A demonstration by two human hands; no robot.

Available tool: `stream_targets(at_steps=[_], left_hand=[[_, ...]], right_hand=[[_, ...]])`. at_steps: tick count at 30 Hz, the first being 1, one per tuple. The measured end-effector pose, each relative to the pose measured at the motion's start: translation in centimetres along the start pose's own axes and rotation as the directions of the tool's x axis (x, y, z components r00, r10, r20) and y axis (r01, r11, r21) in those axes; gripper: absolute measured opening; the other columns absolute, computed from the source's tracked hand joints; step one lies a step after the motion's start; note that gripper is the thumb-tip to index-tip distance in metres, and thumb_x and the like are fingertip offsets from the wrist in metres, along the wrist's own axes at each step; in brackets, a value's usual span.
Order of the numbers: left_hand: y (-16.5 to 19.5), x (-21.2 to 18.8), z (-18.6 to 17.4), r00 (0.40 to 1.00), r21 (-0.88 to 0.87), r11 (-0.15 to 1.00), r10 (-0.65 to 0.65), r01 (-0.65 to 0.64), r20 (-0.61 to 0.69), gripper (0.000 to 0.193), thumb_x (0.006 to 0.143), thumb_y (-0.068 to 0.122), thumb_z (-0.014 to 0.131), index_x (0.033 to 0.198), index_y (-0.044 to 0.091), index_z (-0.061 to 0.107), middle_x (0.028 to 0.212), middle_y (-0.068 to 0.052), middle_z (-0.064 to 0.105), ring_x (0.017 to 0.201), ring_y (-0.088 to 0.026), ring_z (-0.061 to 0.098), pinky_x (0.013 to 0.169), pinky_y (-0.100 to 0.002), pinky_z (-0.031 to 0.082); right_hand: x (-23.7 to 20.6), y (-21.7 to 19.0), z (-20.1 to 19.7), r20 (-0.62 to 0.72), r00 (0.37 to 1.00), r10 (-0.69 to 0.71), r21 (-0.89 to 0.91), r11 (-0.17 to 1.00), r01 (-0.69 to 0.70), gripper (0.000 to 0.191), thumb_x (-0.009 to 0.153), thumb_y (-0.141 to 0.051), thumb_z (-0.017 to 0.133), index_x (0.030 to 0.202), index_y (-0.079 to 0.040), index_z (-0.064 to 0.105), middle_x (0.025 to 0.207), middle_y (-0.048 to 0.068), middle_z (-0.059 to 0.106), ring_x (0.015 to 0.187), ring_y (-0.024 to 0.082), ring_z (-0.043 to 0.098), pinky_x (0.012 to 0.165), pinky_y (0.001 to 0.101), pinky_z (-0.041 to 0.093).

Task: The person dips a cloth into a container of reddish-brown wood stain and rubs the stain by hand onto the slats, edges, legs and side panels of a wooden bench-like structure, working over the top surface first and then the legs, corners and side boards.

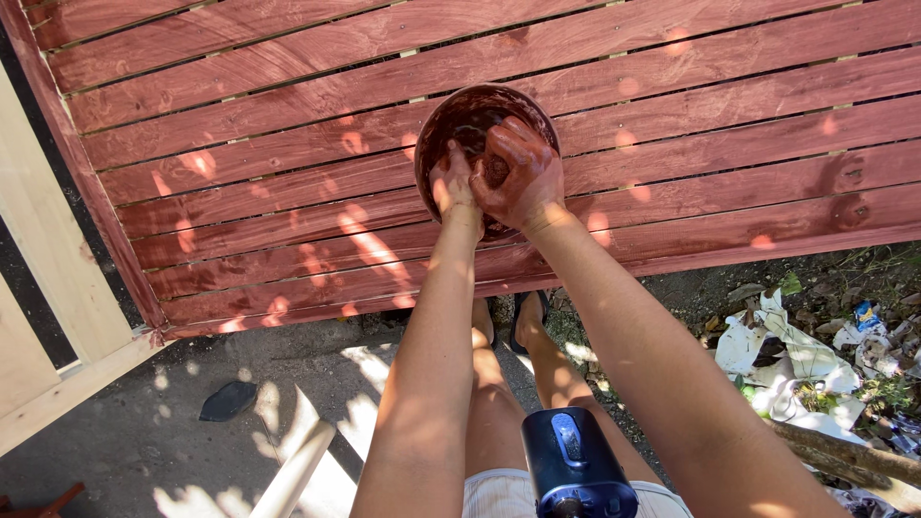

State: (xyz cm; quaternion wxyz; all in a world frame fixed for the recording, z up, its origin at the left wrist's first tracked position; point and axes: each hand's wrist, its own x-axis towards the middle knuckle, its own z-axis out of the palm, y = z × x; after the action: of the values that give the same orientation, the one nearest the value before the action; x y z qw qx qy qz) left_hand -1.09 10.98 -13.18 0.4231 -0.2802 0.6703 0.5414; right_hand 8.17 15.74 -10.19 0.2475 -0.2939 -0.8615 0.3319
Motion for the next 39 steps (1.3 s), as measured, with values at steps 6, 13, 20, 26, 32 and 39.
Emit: stream_targets(at_steps=[6,13,20,26,32,39], left_hand=[[-0.4,-0.3,0.4,0.996,-0.234,0.972,-0.005,0.026,0.09,0.066,0.088,0.043,0.068,0.144,0.017,0.045,0.134,-0.012,0.063,0.111,-0.027,0.068,0.093,-0.044,0.06],[-0.6,-0.7,-0.7,0.923,-0.287,0.957,0.072,0.043,0.379,0.057,0.09,0.046,0.066,0.126,0.002,0.067,0.117,-0.011,0.072,0.107,-0.026,0.067,0.093,-0.042,0.056],[1.5,-2.0,-0.5,0.817,-0.168,0.95,-0.125,0.262,0.563,0.052,0.087,0.052,0.063,0.124,0.015,0.067,0.116,-0.005,0.07,0.108,-0.026,0.068,0.094,-0.046,0.056],[2.5,-2.1,-1.8,0.746,-0.251,0.928,-0.041,0.274,0.665,0.071,0.091,0.065,0.06,0.134,0.009,0.062,0.128,-0.007,0.067,0.121,-0.026,0.063,0.105,-0.045,0.052],[2.8,-0.9,-3.6,0.753,-0.237,0.922,-0.082,0.306,0.653,0.068,0.096,0.059,0.055,0.138,0.006,0.057,0.133,-0.012,0.065,0.126,-0.029,0.061,0.107,-0.045,0.051],[5.8,-1.5,-3.1,0.938,-0.128,0.961,-0.201,0.245,0.283,0.056,0.096,0.052,0.059,0.133,0.011,0.061,0.122,-0.008,0.071,0.112,-0.027,0.068,0.092,-0.045,0.058]], right_hand=[[0.2,0.0,-0.7,-0.039,0.999,-0.032,0.038,0.999,0.034,0.023,0.091,-0.016,0.073,0.082,-0.005,0.055,0.082,0.013,0.056,0.082,0.036,0.06,0.071,0.0442,0.053],[0.4,-1.3,-2.4,-0.161,0.982,-0.095,0.123,0.986,0.115,0.025,0.098,-0.023,0.072,0.085,-0.004,0.06,0.084,0.013,0.06,0.082,0.035,0.061,0.075,0.0457,0.052],[0.9,-0.8,-3.6,-0.276,0.96,0.051,0.313,0.949,0.039,0.025,0.103,-0.016,0.058,0.117,0.003,0.064,0.114,0.018,0.068,0.104,0.034,0.069,0.091,0.0434,0.056],[1.3,-1.9,-3.1,-0.191,0.98,0.048,0.216,0.976,-0.006,0.016,0.098,-0.014,0.067,0.108,-0.002,0.069,0.11,0.013,0.071,0.105,0.034,0.069,0.094,0.042,0.057],[2.4,-5.9,-2.5,-0.086,0.996,-0.024,0.119,0.992,0.034,0.03,0.083,-0.028,0.079,0.104,-0.009,0.07,0.108,0.011,0.068,0.103,0.032,0.068,0.091,0.0419,0.057],[4.6,-7.1,-0.9,0.176,0.935,0.309,-0.124,0.949,-0.291,0.026,0.086,-0.042,0.076,0.094,-0.017,0.072,0.098,0.007,0.066,0.093,0.03,0.068,0.073,0.0441,0.057]])
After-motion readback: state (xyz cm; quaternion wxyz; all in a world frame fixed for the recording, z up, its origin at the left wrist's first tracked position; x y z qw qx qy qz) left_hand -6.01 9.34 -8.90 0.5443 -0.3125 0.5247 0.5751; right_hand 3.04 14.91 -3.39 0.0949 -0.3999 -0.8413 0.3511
